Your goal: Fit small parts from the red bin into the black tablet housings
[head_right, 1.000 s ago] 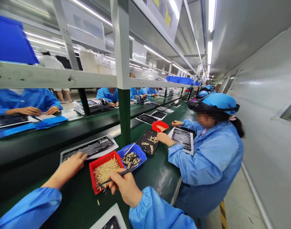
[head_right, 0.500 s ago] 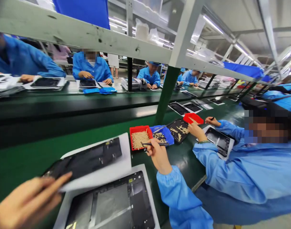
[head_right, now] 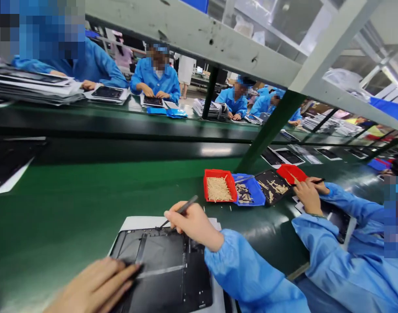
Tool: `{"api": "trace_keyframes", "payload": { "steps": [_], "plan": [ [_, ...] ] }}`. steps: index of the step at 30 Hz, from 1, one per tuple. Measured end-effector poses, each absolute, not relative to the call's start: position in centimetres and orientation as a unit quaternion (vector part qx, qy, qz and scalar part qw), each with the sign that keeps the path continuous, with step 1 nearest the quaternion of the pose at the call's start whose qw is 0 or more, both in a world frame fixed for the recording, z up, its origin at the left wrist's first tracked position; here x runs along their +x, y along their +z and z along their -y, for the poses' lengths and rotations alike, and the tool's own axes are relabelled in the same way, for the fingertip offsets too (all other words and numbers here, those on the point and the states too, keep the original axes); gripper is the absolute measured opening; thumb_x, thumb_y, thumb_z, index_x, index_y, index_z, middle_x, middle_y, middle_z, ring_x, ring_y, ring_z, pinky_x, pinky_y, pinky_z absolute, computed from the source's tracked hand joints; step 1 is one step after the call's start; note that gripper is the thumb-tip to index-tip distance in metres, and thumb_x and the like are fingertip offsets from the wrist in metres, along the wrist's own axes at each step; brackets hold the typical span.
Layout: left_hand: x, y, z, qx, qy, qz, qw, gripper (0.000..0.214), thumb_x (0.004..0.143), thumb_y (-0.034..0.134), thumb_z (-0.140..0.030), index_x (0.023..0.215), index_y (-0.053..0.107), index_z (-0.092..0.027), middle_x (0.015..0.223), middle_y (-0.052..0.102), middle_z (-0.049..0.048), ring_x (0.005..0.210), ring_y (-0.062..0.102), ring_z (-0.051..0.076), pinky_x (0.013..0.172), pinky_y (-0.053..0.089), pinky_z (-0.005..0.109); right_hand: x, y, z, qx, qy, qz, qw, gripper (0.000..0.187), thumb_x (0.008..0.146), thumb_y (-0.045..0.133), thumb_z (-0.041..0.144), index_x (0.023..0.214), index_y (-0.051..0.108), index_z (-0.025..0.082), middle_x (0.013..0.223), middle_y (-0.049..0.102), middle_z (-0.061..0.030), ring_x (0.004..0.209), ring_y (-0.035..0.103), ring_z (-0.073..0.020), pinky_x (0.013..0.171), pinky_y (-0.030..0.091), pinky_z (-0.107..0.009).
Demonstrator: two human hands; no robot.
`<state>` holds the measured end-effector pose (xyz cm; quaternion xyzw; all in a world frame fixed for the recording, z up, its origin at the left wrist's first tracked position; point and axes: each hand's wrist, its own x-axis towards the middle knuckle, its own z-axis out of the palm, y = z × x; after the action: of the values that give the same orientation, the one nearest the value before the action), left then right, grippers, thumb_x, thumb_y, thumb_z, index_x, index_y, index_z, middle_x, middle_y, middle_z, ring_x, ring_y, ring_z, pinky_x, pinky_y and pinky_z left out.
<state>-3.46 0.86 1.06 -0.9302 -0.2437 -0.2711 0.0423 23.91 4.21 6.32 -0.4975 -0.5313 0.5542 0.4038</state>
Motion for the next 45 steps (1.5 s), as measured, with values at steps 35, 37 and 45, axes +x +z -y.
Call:
{"api": "trace_keyframes", "payload": {
  "steps": [35, 37, 45],
  "plan": [
    [-2.7, 0.0, -2.2, -0.902, -0.180, 0.359, 0.158, 0.028, 0.099, 0.046, -0.016, 0.109, 0.071, -0.009, 0.078, 0.062, 0.0051, 0.075, 0.052, 0.022, 0.068, 0.035, 0.038, 18.6, 1.0, -6.0, -0.431, 0.348, 0.749, 0.364, 0.016, 0.097, 0.058, 0.030, 0.089, 0.068, 0.020, 0.082, 0.069, -0.0029, 0.074, 0.065, -0.0154, 0.074, 0.052, -0.027],
    [-2.7, 0.1, -2.2, -0.902, -0.182, 0.359, 0.155, 0.027, 0.099, 0.047, -0.016, 0.109, 0.071, -0.009, 0.078, 0.062, 0.0052, 0.075, 0.052, 0.022, 0.068, 0.034, 0.038, 18.6, 0.9, -5.9, -0.433, 0.343, 0.751, 0.361, 0.016, 0.097, 0.058, 0.030, 0.089, 0.067, 0.020, 0.083, 0.070, -0.0031, 0.075, 0.065, -0.0156, 0.075, 0.052, -0.027],
    [-2.7, -0.3, -2.2, -0.905, -0.159, 0.368, 0.143, 0.033, 0.097, 0.045, -0.012, 0.120, 0.068, -0.009, 0.083, 0.063, 0.0064, 0.077, 0.050, 0.023, 0.069, 0.033, 0.038, 18.3, 0.6, -5.5, -0.433, 0.311, 0.761, 0.370, 0.018, 0.099, 0.056, 0.031, 0.091, 0.068, 0.020, 0.087, 0.072, -0.0045, 0.079, 0.067, -0.0163, 0.077, 0.052, -0.027]
  ]
}}
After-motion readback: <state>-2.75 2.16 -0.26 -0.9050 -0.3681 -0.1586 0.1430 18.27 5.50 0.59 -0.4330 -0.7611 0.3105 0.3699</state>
